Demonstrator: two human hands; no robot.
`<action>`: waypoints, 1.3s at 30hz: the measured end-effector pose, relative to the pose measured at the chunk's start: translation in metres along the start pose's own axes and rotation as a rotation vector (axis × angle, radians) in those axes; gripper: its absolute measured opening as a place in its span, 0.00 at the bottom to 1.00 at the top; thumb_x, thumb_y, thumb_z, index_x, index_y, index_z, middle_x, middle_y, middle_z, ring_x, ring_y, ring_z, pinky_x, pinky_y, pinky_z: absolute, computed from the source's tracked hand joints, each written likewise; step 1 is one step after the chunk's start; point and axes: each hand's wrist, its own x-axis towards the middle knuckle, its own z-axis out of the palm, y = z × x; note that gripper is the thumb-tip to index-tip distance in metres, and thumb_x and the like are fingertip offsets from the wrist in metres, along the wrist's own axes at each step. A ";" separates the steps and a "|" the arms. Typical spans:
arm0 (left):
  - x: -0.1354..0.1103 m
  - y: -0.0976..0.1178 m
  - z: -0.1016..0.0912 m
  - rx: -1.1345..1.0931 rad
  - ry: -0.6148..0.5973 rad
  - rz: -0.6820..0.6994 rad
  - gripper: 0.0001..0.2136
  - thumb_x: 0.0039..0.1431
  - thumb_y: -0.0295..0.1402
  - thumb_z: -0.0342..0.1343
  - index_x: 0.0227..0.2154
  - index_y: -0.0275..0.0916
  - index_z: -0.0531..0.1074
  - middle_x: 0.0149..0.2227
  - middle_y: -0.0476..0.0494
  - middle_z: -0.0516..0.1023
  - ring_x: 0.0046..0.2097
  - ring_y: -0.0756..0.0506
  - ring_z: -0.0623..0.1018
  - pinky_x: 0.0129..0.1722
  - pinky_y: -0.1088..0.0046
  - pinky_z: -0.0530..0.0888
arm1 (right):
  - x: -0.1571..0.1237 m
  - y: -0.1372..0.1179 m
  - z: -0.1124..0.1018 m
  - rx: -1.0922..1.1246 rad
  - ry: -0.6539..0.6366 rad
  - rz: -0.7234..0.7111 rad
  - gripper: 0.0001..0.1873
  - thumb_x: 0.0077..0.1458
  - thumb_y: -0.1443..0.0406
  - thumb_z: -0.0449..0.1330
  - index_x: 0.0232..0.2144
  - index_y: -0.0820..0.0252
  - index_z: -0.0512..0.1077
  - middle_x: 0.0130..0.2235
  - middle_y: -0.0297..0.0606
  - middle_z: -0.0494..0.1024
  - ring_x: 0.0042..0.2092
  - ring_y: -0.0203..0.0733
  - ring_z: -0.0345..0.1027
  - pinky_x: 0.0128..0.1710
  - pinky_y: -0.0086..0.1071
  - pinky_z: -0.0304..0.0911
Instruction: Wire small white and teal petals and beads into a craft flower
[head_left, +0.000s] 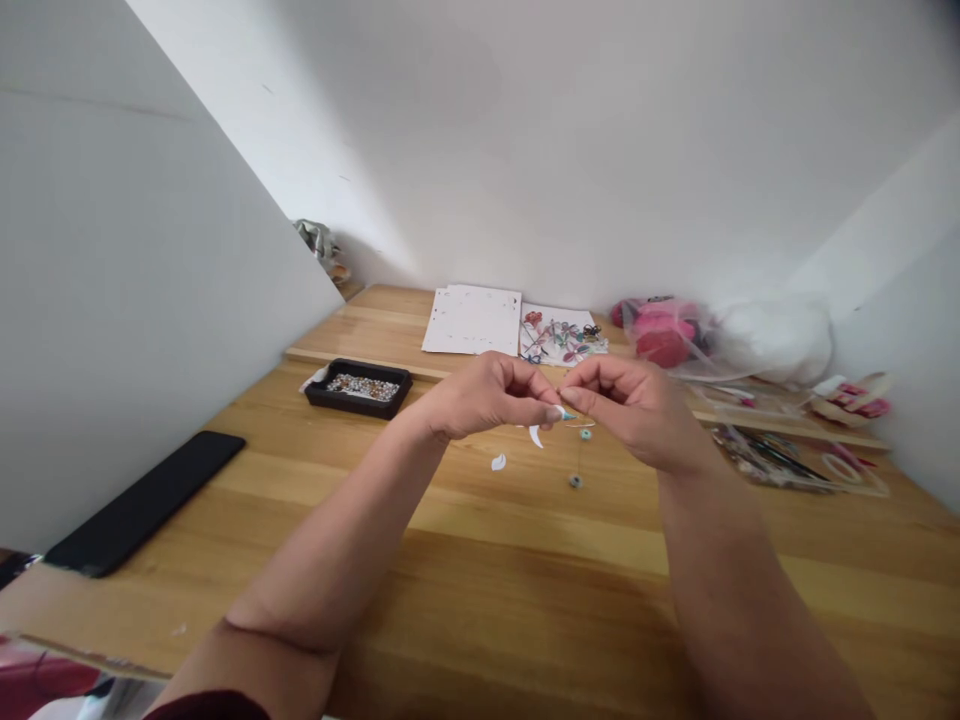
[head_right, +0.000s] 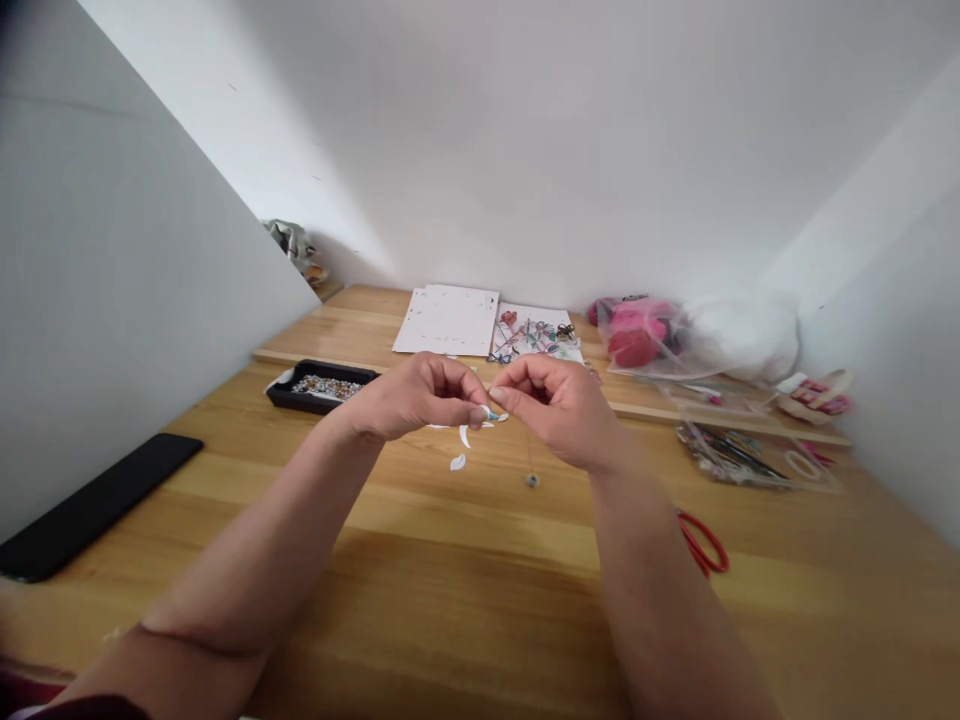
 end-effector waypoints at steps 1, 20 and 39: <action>0.000 0.000 0.000 -0.003 0.006 -0.003 0.02 0.53 0.28 0.66 0.29 0.36 0.79 0.27 0.48 0.80 0.30 0.54 0.75 0.33 0.78 0.70 | 0.000 0.000 0.001 0.007 0.017 -0.016 0.10 0.58 0.59 0.65 0.30 0.59 0.75 0.25 0.32 0.70 0.25 0.32 0.55 0.24 0.31 0.49; 0.005 0.001 0.002 -0.106 0.163 0.080 0.06 0.50 0.31 0.69 0.27 0.34 0.78 0.25 0.49 0.78 0.27 0.55 0.72 0.30 0.76 0.68 | 0.005 0.009 0.016 0.153 0.103 -0.037 0.09 0.57 0.60 0.65 0.31 0.60 0.75 0.23 0.30 0.68 0.24 0.32 0.54 0.23 0.30 0.47; 0.015 -0.006 0.010 -0.165 0.485 0.205 0.09 0.50 0.34 0.68 0.26 0.35 0.75 0.26 0.50 0.73 0.26 0.55 0.66 0.28 0.75 0.61 | 0.007 0.006 0.053 0.643 0.339 0.181 0.10 0.51 0.60 0.70 0.32 0.58 0.74 0.16 0.22 0.59 0.18 0.27 0.45 0.18 0.26 0.41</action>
